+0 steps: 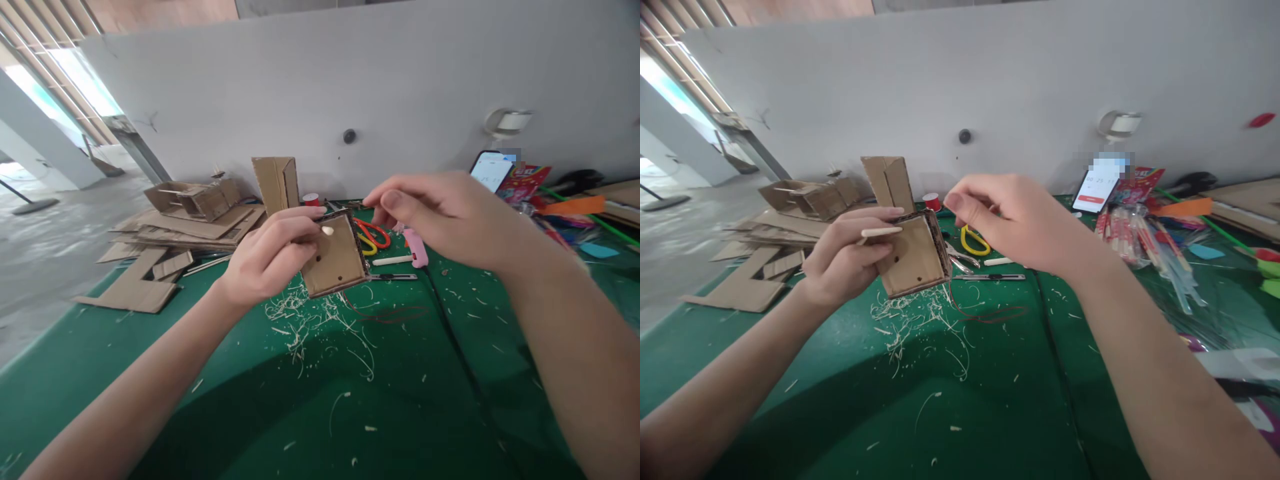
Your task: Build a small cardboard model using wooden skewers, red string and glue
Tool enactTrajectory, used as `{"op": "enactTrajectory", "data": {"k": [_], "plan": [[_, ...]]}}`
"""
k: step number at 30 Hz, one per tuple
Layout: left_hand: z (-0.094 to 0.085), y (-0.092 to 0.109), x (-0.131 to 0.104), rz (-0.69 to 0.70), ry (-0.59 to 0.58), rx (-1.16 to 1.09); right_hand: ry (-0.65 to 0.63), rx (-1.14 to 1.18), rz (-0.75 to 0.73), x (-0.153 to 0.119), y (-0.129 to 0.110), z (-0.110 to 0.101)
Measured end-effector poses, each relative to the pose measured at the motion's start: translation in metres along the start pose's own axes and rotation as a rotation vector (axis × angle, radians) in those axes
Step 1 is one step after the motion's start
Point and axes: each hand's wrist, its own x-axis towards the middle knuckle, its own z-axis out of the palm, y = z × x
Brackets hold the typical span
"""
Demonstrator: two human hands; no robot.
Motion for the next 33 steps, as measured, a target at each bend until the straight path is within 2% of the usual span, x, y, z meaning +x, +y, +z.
{"op": "enactTrajectory", "data": {"k": [3,8,12,15,17,19,21,24,26,28,30,32,33], "plan": [[-0.006,-0.008,0.003,0.055,-0.055,0.105,-0.083,-0.154,0.042,0.002,0.017,0.008],[-0.018,-0.023,0.010,-0.148,-0.244,0.351,-0.331,-0.232,0.076,0.002,0.057,0.036],[-0.023,-0.032,0.011,-0.209,-0.305,0.375,-0.529,-0.366,0.089,0.003,0.066,0.075],[-0.024,-0.036,0.011,-0.231,-0.289,0.374,-0.417,-0.387,-0.092,0.003,0.059,0.112],[-0.025,-0.037,0.011,-0.215,-0.250,0.338,-0.328,-0.495,-0.208,0.001,0.054,0.133],[-0.024,-0.036,0.009,-0.186,-0.207,0.291,-0.266,-0.593,-0.278,-0.001,0.053,0.147],[-0.022,-0.034,0.006,-0.154,-0.180,0.270,-0.249,-0.648,-0.337,-0.003,0.052,0.153],[-0.017,-0.032,-0.001,-0.150,-0.129,0.261,-0.264,-0.637,-0.415,-0.002,0.051,0.146],[-0.015,-0.031,-0.004,-0.174,-0.082,0.240,-0.324,-0.535,-0.375,0.000,0.049,0.131],[-0.015,-0.031,-0.003,-0.233,-0.045,0.211,-0.453,-0.391,-0.220,0.004,0.046,0.106],[-0.016,-0.028,0.000,-0.350,-0.046,0.184,-0.569,-0.306,-0.006,0.007,0.040,0.076],[-0.017,-0.025,0.004,-0.474,-0.101,0.156,-0.512,-0.347,0.112,0.008,0.031,0.046],[-0.017,-0.023,0.006,-0.514,-0.143,0.138,-0.427,-0.332,0.125,0.008,0.026,0.034]]}}
